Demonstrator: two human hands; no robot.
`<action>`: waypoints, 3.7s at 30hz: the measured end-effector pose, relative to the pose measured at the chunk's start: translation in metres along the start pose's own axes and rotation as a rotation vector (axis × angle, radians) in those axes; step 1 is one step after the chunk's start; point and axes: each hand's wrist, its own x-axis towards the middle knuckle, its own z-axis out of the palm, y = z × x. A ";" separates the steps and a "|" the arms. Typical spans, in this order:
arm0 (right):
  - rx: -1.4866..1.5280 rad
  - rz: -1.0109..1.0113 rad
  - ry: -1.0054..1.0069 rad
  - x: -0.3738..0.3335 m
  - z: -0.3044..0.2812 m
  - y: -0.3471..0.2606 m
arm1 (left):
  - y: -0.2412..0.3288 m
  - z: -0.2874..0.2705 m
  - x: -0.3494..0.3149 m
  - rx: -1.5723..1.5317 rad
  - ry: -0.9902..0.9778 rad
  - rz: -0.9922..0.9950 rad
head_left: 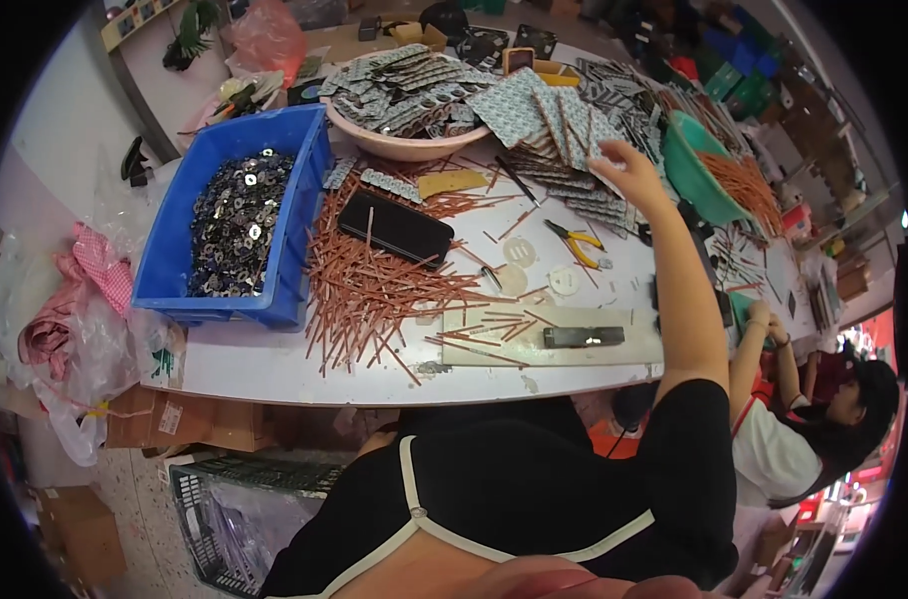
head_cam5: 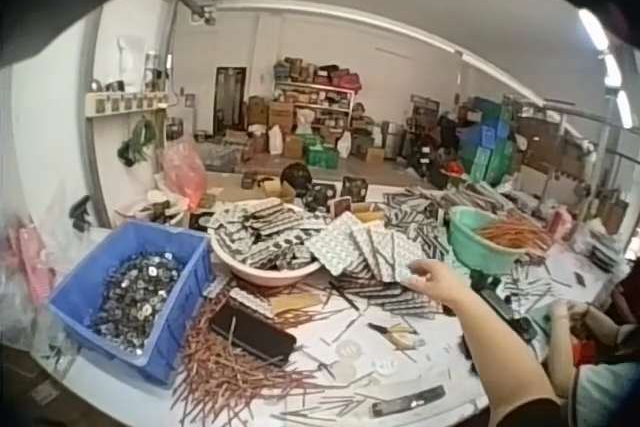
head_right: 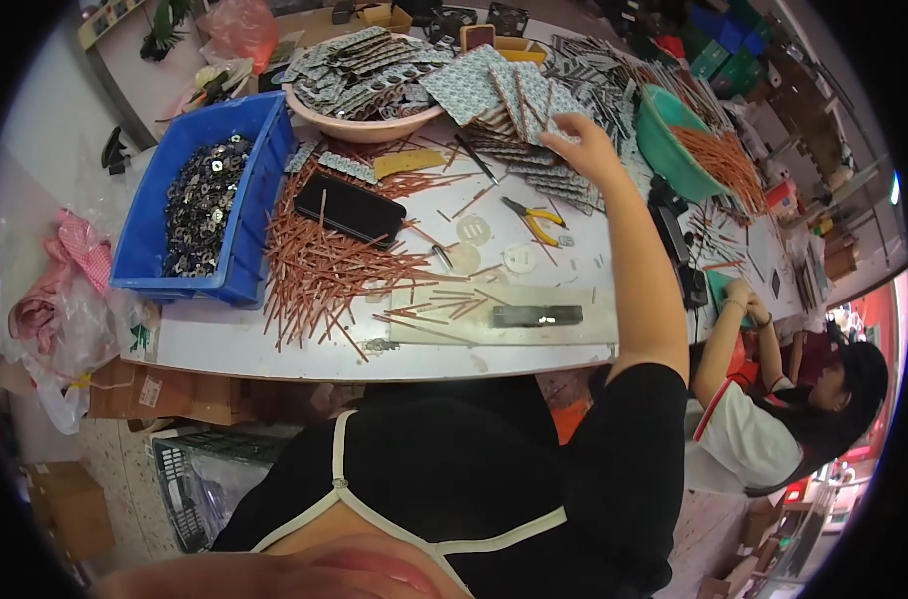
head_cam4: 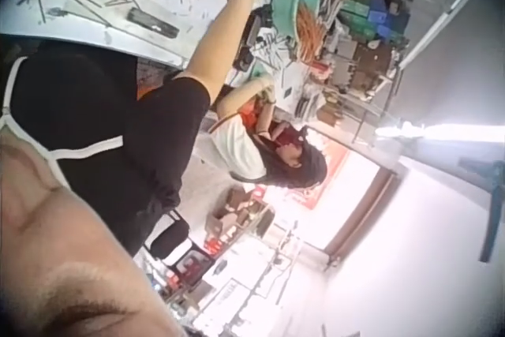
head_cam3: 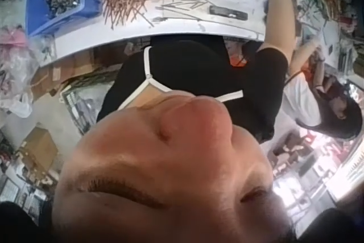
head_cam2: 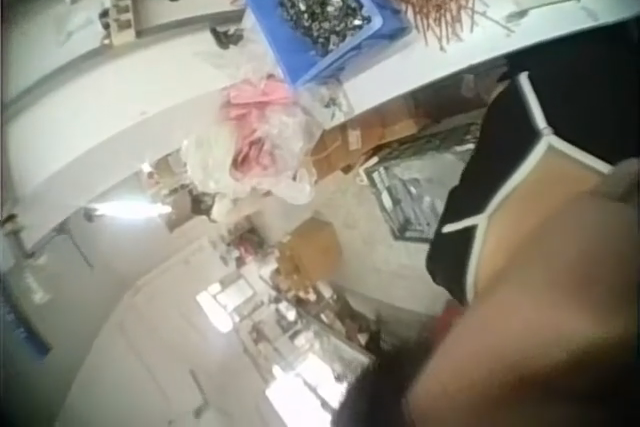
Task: Assemble cylindrical battery cells into plastic grids and apply insulation layers to create battery packs.
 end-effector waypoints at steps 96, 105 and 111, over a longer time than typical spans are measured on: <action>0.407 -0.081 -0.023 -0.241 0.011 0.037 | 0.478 0.000 0.073 -0.028 0.314 0.775; 0.599 0.196 -0.108 -0.243 0.023 0.048 | 0.483 0.001 0.076 -0.066 0.277 0.516; 0.772 0.243 -0.139 -0.228 0.031 0.048 | 0.480 0.000 0.101 -0.096 0.328 0.370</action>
